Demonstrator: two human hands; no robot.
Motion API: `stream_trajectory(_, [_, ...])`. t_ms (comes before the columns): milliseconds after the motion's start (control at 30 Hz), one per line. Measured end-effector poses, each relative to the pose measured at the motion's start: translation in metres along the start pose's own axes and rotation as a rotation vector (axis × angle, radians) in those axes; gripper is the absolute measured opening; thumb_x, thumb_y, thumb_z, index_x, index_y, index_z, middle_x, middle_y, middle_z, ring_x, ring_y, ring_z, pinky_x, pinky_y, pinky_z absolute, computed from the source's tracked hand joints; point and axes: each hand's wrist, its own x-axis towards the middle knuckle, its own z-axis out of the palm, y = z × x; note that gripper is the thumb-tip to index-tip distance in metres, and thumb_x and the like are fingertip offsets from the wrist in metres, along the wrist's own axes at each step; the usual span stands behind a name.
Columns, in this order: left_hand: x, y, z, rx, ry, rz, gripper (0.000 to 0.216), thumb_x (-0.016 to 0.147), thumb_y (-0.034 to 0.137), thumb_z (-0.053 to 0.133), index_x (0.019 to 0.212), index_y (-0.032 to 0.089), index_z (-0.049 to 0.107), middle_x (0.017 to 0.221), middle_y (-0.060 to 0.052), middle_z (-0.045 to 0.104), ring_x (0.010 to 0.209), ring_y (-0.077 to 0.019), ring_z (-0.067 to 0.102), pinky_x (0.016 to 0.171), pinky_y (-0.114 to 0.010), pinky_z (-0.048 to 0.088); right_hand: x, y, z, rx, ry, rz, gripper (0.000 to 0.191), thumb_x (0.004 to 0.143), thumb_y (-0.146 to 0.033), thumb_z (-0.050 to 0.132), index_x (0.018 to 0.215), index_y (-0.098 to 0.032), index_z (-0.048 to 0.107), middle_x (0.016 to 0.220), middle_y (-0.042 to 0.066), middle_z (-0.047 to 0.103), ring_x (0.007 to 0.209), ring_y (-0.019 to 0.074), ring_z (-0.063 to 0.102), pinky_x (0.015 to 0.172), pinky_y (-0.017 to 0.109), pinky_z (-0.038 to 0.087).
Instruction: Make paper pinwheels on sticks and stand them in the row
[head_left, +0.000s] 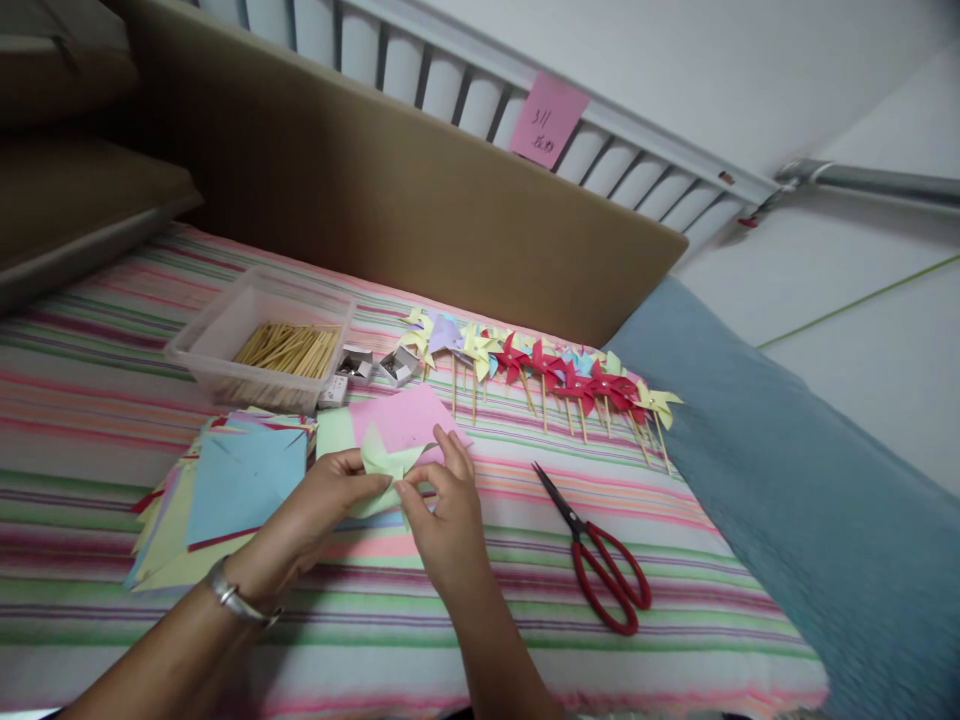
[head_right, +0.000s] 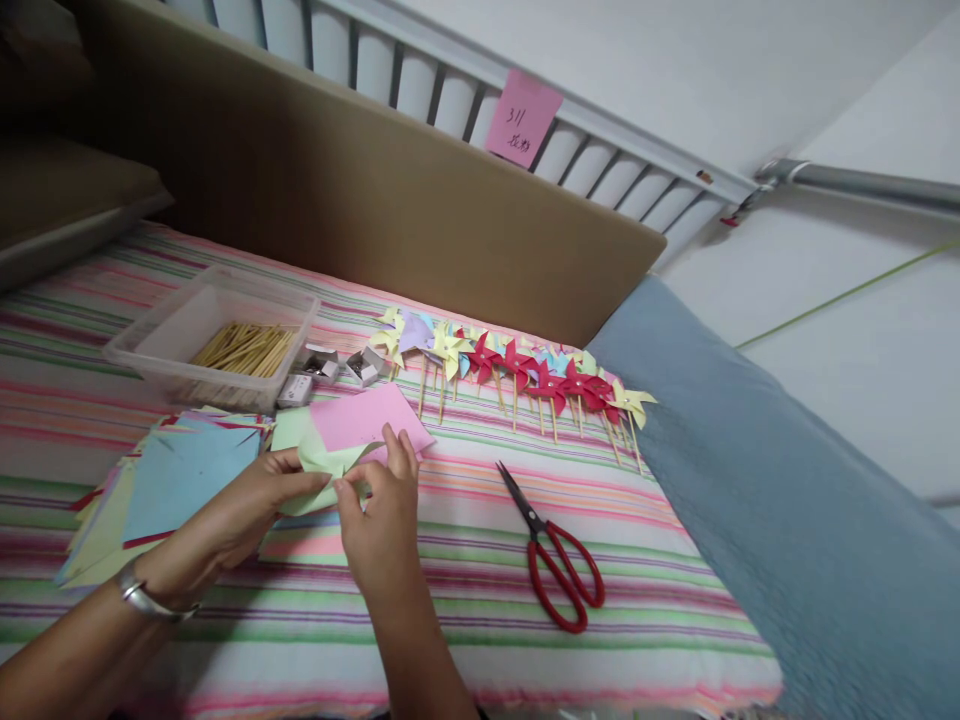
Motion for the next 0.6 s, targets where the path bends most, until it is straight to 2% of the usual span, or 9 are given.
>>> stream_trajectory(333, [-0.0048,0.0037,-0.0001,0.029,-0.058,-0.024,0.014,0.063,0.023,0.07,0.073,0.015,0.072,0.065,-0.001,0.068,0.056,-0.0118,0.054,0.057,-0.021,0.038,0.0012,-0.0006,0.0009,-0.013,0.016,0.055,0.009,0.072,-0.014,0.061,0.064,-0.019,0.061,0.139,0.012,0.043,0.135,0.0268,0.025,0.106,0.046,0.024])
stream_trajectory(500, [-0.0008,0.0002,0.0003,0.023,-0.072,0.007,0.02,0.061,0.023,0.072,0.08,0.016,0.073,0.072,-0.002,0.07,0.071,-0.016,0.059,0.07,-0.024,0.042,0.0002,-0.003,0.0032,-0.008,0.028,0.079,0.011,0.069,-0.012,0.061,0.061,-0.019,0.06,0.138,0.011,0.044,0.134,0.027,0.027,0.106,0.046,0.023])
stream_trajectory(600, [0.001,-0.0005,-0.001,0.059,0.011,-0.007,0.012,0.06,0.024,0.073,0.068,0.016,0.071,0.062,0.001,0.067,0.055,-0.0113,0.053,0.058,-0.021,0.038,0.0014,-0.0011,0.0022,0.09,0.055,0.111,0.008,0.068,-0.014,0.062,0.064,-0.02,0.061,0.136,0.009,0.046,0.131,0.0263,0.031,0.105,0.044,0.025])
